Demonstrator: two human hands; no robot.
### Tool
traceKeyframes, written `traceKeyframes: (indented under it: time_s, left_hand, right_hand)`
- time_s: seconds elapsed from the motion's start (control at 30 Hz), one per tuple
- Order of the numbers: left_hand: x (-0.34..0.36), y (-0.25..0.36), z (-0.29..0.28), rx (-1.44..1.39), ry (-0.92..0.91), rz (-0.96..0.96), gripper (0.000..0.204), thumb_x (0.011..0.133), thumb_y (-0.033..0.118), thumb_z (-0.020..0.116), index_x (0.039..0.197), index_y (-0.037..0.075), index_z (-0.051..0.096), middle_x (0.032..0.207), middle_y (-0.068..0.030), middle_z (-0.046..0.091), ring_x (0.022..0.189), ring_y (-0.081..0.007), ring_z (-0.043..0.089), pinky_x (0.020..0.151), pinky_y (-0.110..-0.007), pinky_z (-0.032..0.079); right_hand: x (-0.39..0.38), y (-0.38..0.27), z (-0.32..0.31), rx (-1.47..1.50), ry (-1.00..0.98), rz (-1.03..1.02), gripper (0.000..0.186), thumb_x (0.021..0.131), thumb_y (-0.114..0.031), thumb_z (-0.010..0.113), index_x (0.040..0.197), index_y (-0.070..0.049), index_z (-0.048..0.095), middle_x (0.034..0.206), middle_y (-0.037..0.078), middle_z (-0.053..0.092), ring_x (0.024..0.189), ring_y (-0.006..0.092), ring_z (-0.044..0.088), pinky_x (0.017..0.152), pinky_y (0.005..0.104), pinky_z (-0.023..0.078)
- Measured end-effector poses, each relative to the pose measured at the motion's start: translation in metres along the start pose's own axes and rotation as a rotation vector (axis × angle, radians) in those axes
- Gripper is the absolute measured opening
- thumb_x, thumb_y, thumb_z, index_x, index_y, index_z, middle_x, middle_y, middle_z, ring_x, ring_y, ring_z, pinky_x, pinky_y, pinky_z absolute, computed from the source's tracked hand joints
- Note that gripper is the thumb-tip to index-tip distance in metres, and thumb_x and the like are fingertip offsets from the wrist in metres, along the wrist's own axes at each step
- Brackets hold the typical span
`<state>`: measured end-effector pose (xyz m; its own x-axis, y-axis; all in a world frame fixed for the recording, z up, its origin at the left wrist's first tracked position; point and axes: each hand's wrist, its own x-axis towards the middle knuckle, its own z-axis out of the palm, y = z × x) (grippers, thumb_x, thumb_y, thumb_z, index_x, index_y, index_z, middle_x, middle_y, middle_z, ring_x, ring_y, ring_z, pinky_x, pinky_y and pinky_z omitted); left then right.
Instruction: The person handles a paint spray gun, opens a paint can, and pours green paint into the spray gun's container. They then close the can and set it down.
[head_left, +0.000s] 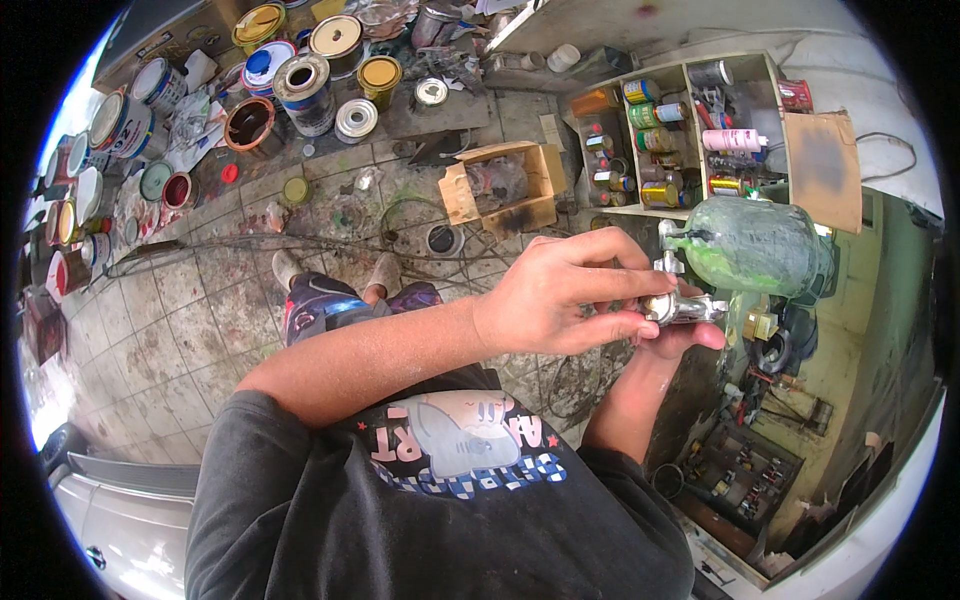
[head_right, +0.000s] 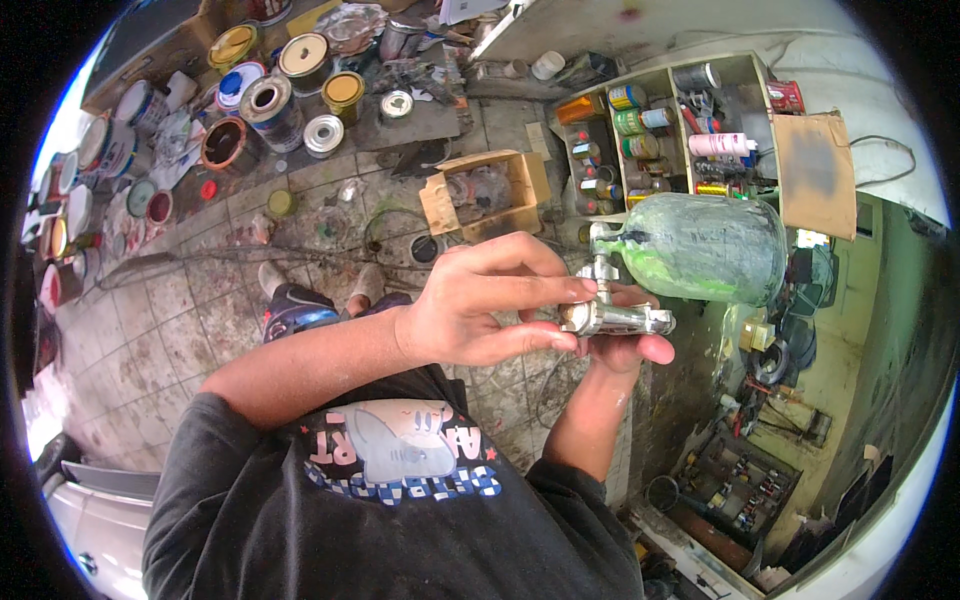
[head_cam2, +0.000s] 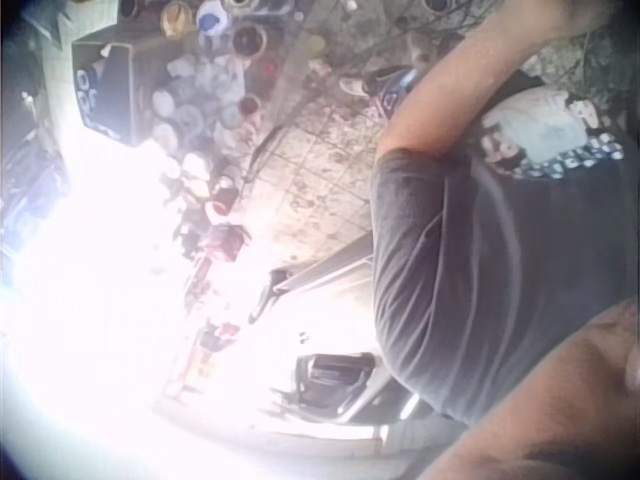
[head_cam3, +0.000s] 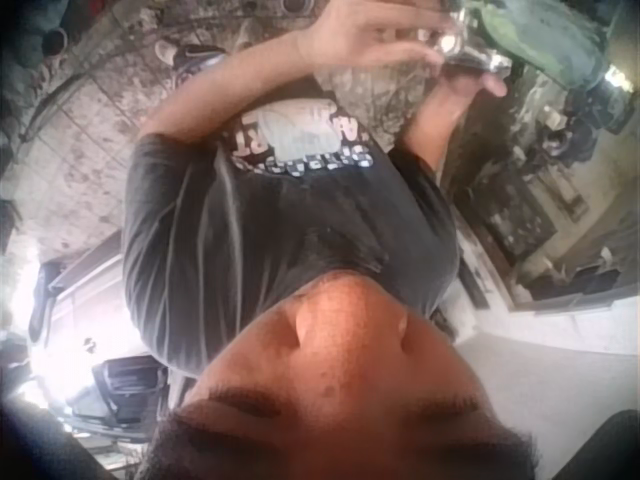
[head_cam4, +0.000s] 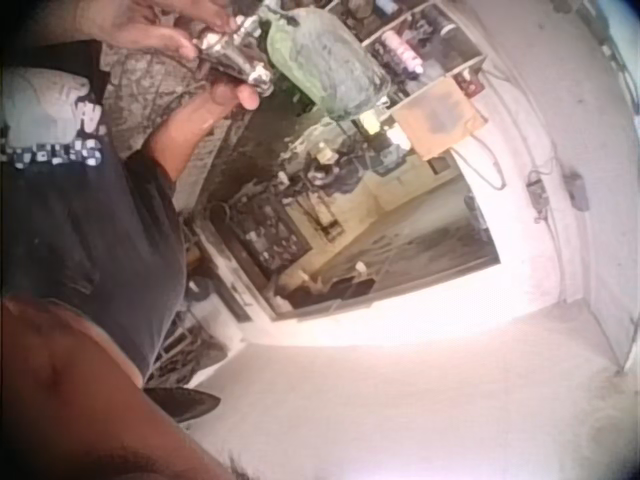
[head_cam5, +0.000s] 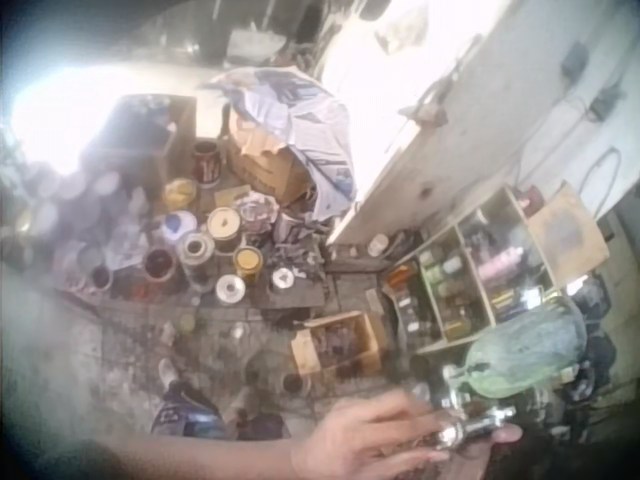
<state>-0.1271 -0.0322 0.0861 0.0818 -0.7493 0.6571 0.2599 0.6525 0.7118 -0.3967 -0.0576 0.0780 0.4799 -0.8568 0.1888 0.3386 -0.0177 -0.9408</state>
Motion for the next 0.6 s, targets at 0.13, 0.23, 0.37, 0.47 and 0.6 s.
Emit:
traceKeyframes:
  time_s: [0.13,0.23,0.37,0.47,0.6]
  left_hand:
    - [-0.002,0.005,-0.002,-0.014,-0.016,-0.034,0.044,0.083,0.02,0.089,0.122,0.004,0.076,0.105,-0.0094,0.069,0.077,-0.0141,0.069,0.06,-0.028,0.059]
    - [-0.003,0.006,-0.003,-0.001,-0.018,-0.031,0.044,0.083,0.02,0.089,0.122,0.003,0.076,0.106,-0.0098,0.069,0.078,-0.0149,0.069,0.06,-0.028,0.059]
    - [-0.003,0.006,-0.006,0.005,-0.029,-0.031,0.045,0.085,0.018,0.087,0.125,0.002,0.074,0.106,-0.0106,0.069,0.079,-0.0178,0.07,0.063,-0.028,0.058]
    - [-0.003,0.009,-0.011,-0.019,-0.024,-0.199,0.039,0.088,0.025,0.081,0.119,0.004,0.073,0.104,-0.0099,0.07,0.076,-0.0225,0.071,0.065,-0.033,0.058]
    - [0.009,0.004,-0.022,0.307,-0.206,-0.779,0.061,0.098,0.058,0.061,0.095,-0.001,0.075,0.075,-0.0217,0.069,0.074,-0.0394,0.071,0.07,-0.046,0.056]
  right_hand:
    - [-0.001,0.004,0.002,-0.043,0.051,-0.025,0.111,0.076,-0.095,0.047,0.119,0.005,0.067,0.087,0.011,0.071,0.071,0.0184,0.065,0.06,0.0298,0.052]
    - [-0.001,0.005,0.006,-0.036,0.033,-0.015,0.109,0.076,-0.095,0.046,0.117,0.004,0.068,0.087,0.011,0.071,0.07,0.0187,0.065,0.06,0.03,0.052]
    - [0.004,0.0,0.014,-0.084,0.08,0.002,0.108,0.074,-0.097,0.046,0.107,0.002,0.071,0.083,0.01,0.071,0.065,0.0171,0.064,0.055,0.028,0.049]
    - [0.01,-0.007,0.021,-0.237,0.03,0.123,0.107,0.071,-0.099,0.045,0.099,0.001,0.072,0.08,0.009,0.07,0.06,0.0141,0.062,0.049,0.0252,0.045]
    - [0.012,-0.005,0.037,-0.359,0.278,0.173,0.096,0.074,-0.08,0.073,0.109,0.009,0.072,0.092,0.018,0.075,0.067,0.0192,0.07,0.045,0.0265,0.051]
